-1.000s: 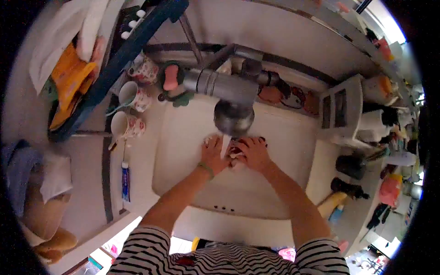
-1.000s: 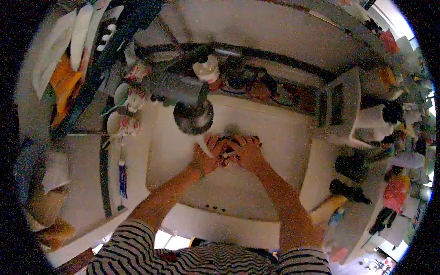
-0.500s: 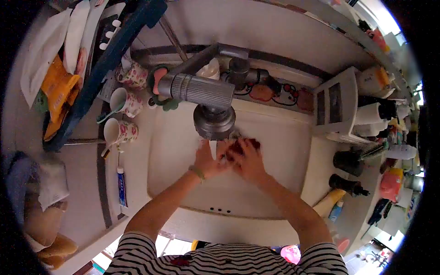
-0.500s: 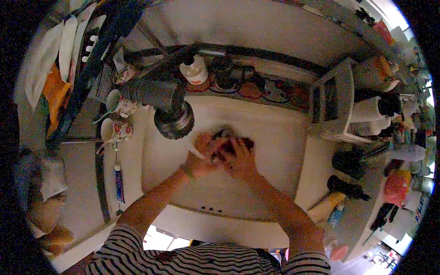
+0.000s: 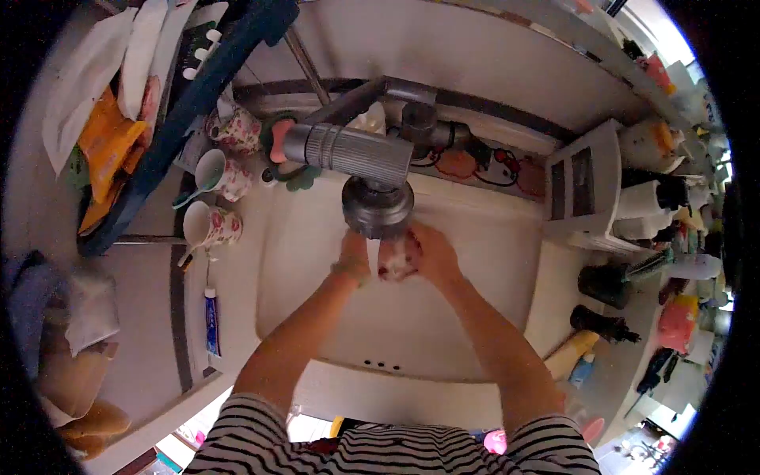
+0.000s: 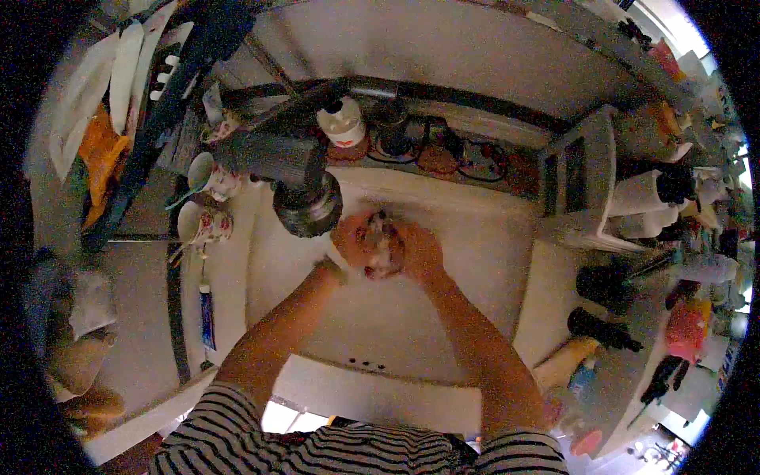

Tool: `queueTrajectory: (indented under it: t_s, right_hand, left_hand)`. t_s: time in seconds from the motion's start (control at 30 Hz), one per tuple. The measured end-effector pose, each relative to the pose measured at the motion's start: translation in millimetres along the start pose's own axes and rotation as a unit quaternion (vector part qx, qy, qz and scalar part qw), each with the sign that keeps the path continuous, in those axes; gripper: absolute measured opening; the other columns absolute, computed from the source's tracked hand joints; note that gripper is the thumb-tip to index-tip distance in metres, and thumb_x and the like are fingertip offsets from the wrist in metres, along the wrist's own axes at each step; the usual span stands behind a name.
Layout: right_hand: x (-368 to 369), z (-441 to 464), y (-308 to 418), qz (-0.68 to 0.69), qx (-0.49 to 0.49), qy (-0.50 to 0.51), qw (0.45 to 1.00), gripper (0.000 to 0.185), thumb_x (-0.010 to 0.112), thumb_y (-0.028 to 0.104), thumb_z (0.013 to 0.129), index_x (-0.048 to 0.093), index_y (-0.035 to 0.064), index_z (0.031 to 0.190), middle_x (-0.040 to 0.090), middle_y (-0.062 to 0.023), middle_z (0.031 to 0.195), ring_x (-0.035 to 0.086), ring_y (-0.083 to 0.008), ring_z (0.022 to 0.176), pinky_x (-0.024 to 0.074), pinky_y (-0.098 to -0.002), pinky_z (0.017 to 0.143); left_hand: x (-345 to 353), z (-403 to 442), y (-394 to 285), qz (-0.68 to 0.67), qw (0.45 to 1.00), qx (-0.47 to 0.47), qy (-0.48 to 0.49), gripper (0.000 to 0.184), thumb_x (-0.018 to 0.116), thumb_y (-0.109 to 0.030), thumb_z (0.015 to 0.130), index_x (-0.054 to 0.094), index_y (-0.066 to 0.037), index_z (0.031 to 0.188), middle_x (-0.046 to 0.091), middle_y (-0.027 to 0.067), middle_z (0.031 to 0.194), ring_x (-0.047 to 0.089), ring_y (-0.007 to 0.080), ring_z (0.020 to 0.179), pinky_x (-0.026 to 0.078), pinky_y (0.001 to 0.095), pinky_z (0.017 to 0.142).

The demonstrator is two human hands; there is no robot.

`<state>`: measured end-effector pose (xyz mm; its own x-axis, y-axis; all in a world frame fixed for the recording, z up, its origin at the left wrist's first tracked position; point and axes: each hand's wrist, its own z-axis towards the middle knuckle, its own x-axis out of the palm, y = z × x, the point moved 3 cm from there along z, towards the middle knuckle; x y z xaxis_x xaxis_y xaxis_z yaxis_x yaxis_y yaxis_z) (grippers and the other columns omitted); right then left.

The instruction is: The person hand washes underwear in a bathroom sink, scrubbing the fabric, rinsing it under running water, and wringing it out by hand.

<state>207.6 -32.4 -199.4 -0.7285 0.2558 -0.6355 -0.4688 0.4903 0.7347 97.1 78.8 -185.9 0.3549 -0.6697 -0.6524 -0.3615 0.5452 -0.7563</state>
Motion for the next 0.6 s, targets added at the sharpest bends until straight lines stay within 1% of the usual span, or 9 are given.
queueTrajectory:
  t_s: [0.03,0.1,0.17,0.3,0.33,0.43,0.5,0.57,0.6]
  right_hand:
    - [0.9,-21.8,-0.6,0.0,-0.002,-0.001,1.0,0.021,0.058,0.023,0.072,0.058,0.0084,0.086,0.057,-0.0147,0.101,0.053,-0.0313,0.095,0.0433,-0.0418,0.075]
    - [6.1,-69.2,10.7,-0.238,-0.23,-0.079,0.94,0.021,0.058,0.025,0.072,0.06,0.0121,0.089,0.053,-0.0134,0.109,0.044,-0.0316,0.108,0.0393,-0.0457,0.081]
    - [22.8,-60.1,-2.0,-0.223,-0.23,-0.067,0.945,0.023,0.059,0.027,0.072,0.061,0.0128,0.09,0.05,-0.0131,0.112,0.039,-0.032,0.112,0.0371,-0.0474,0.082]
    - [38.1,-6.7,-6.2,-0.305,-0.116,0.022,0.945,0.025,0.058,0.029,0.073,0.062,0.0111,0.089,0.054,-0.0127,0.103,0.046,-0.0304,0.104,0.0395,-0.0452,0.08]
    - [33.3,6.9,-3.5,-0.304,-0.117,0.021,0.945,0.025,0.058,0.029,0.073,0.062,0.0111,0.089,0.054,-0.0127,0.103,0.046,-0.0304,0.104,0.0395,-0.0452,0.08]
    - [29.4,34.1,-1.4,-0.252,-0.079,0.054,0.963,0.025,0.056,0.029,0.074,0.062,0.0087,0.087,0.058,-0.0111,0.09,0.056,-0.0287,0.086,0.0434,-0.0419,0.073]
    - [34.3,40.3,-13.8,-0.206,-0.042,-0.091,0.973,0.028,0.057,0.03,0.075,0.059,0.007,0.091,0.061,-0.0098,0.081,0.059,-0.028,0.071,0.0457,-0.0388,0.069]
    - [16.2,15.9,-5.3,-0.042,-0.01,-0.104,0.994,0.03,0.058,0.03,0.074,0.057,0.0074,0.094,0.06,-0.0102,0.087,0.057,-0.0296,0.079,0.0452,-0.041,0.07]
    - [12.8,-1.1,-4.7,0.127,0.022,-0.113,0.985,0.032,0.058,0.03,0.074,0.055,0.0077,0.097,0.059,-0.0105,0.092,0.055,-0.0312,0.088,0.0448,-0.0433,0.071]
  left_hand:
    - [-4.1,-11.3,-4.1,0.05,0.997,-0.024,0.057,0.045,0.062,-0.035,0.071,0.054,-0.008,0.106,0.056,0.0179,0.096,0.055,0.0307,0.085,0.044,0.0403,0.075]
    - [20.6,-49.5,19.5,0.153,0.987,-0.003,0.043,0.055,0.064,-0.031,0.069,0.044,-0.01,0.116,0.05,0.0172,0.107,0.045,0.0301,0.101,0.038,0.0396,0.083]
    - [23.0,-57.3,7.0,0.352,0.911,0.214,-0.033,0.042,0.061,-0.037,0.068,0.055,-0.014,0.103,0.051,0.0188,0.106,0.051,0.0355,0.094,0.04,0.0535,0.074]
    - [32.8,-14.7,7.7,0.361,0.919,0.156,-0.034,0.035,0.057,-0.032,0.071,0.055,-0.012,0.1,0.054,0.0185,0.1,0.054,0.0321,0.093,0.043,0.0492,0.071]
    - [31.6,4.3,4.0,0.394,0.915,0.045,0.07,0.034,0.057,-0.029,0.072,0.055,-0.01,0.1,0.056,0.0171,0.096,0.056,0.0305,0.09,0.044,0.0468,0.07]
    - [31.6,26.0,26.4,0.407,0.897,-0.051,0.165,0.028,0.055,-0.022,0.074,0.056,-0.007,0.098,0.059,0.0136,0.086,0.058,0.0279,0.082,0.046,0.0418,0.067]
    - [30.0,24.1,40.3,0.392,0.906,-0.034,0.156,0.025,0.054,-0.019,0.075,0.056,-0.005,0.095,0.06,0.0115,0.079,0.059,0.0269,0.076,0.047,0.0393,0.064]
    - [34.7,14.3,49.8,0.221,0.935,-0.079,0.266,0.045,0.052,-0.03,0.08,0.04,-0.009,0.118,0.037,0.0096,0.118,0.035,0.0262,0.109,0.031,0.0378,0.089]
    - [37.7,-8.3,45.8,0.138,0.969,-0.122,0.163,0.049,0.053,-0.034,0.078,0.041,-0.01,0.12,0.033,0.0101,0.124,0.031,0.0286,0.114,0.028,0.0386,0.093]
